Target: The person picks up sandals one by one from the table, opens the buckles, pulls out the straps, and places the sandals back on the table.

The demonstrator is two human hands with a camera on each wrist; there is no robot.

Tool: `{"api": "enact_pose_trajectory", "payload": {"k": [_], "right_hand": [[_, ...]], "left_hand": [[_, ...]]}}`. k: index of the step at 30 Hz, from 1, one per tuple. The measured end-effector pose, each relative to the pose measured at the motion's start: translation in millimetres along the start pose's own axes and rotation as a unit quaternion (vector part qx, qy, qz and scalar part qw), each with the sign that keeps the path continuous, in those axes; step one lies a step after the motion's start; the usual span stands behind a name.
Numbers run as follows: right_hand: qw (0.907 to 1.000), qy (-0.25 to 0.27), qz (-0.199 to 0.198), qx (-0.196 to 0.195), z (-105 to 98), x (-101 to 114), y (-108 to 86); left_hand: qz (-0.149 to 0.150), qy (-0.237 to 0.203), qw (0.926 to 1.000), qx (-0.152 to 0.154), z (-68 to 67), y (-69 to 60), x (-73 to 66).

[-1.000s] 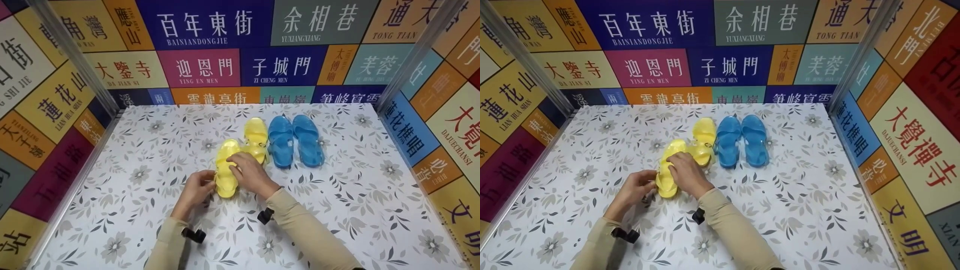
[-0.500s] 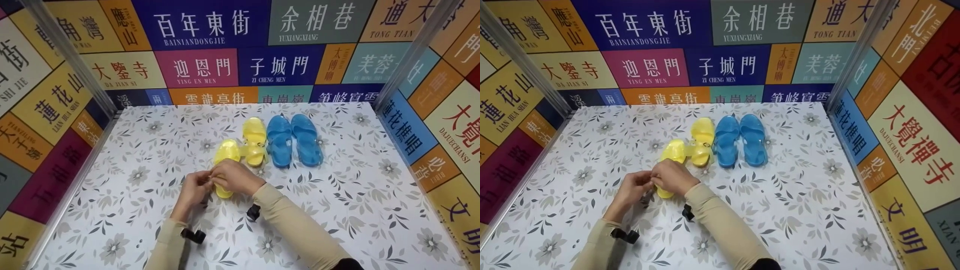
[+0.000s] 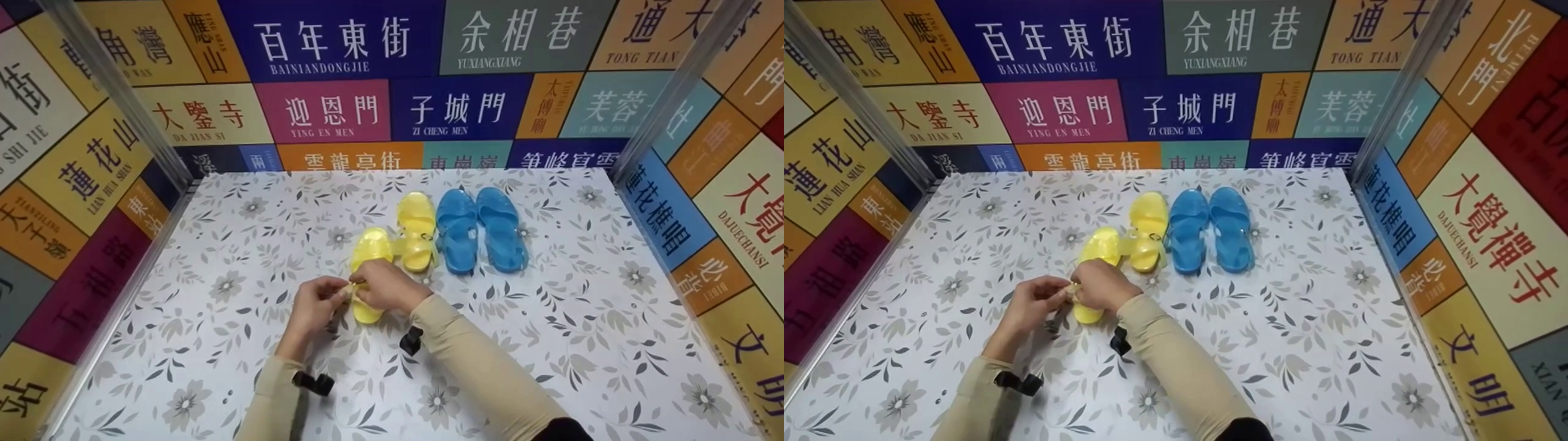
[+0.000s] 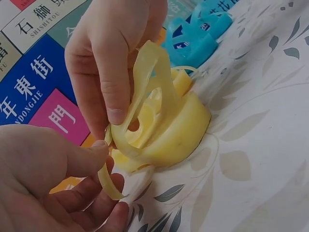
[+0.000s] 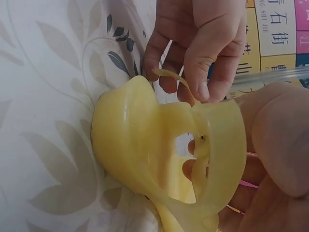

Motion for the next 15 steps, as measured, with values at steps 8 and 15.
{"api": "enact_pose_trajectory", "payload": {"k": [8,15], "right_hand": [[0.9968,0.070,0.031,0.023,4.6,-12.8,2.4],[0.9905,0.124,0.051,0.030,6.1,-25.6,3.3]], "left_hand": [[-0.006,-0.007,0.9998,-0.016,-2.0,-2.3,3.0],[-0.007,-0.022,0.9995,-0.022,2.3,0.5,4.6]]}}
Point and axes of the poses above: each hand's wrist, its own y-axis towards the middle knuckle, its own z-axis out of the palm, x = y × z, the point moved 9 cm from there along y, towards the middle knuckle, and after that the axes turned 13 degrees about z, right-handed, at the moved point
